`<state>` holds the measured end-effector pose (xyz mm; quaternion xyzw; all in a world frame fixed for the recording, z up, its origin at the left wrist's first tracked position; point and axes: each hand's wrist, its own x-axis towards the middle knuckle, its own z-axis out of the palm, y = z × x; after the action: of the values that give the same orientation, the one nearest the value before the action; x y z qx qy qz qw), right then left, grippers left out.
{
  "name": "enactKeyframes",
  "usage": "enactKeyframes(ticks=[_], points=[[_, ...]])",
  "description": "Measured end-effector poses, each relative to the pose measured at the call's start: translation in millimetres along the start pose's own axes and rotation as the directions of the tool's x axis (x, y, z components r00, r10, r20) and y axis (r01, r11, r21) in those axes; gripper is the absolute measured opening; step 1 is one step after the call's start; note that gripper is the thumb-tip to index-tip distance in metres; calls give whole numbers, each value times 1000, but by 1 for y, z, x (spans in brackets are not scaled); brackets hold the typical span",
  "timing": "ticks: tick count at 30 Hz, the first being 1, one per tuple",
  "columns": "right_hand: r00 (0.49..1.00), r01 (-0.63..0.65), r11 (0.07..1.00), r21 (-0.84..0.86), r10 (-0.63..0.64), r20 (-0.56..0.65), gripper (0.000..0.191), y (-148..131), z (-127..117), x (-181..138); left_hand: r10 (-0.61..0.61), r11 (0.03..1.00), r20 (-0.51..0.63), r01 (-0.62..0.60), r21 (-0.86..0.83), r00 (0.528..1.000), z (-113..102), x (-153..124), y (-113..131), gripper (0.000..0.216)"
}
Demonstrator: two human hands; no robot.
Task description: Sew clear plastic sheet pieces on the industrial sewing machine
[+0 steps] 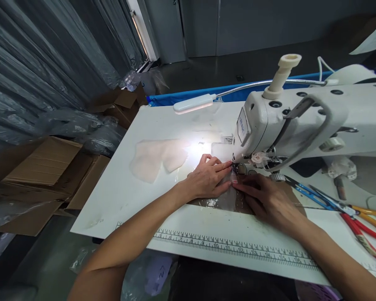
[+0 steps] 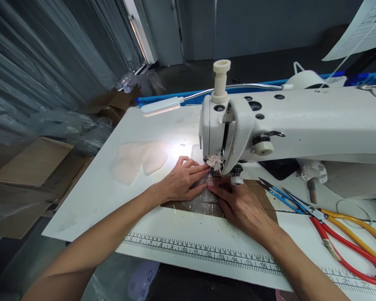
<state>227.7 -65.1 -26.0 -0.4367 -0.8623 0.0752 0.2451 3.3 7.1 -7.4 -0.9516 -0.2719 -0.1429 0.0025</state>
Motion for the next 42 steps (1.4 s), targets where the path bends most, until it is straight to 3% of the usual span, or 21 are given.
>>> enactKeyframes(ticks=[21,42], points=[[1000,-3,1000,-2,3,11,42,4,2,-1,-25,998,31,23,64,999,-4,0,4,45],[1000,-5,1000,7,5,10,40,2,1,-2,-32,999,21,33,-33,999,-1,-2,2,42]])
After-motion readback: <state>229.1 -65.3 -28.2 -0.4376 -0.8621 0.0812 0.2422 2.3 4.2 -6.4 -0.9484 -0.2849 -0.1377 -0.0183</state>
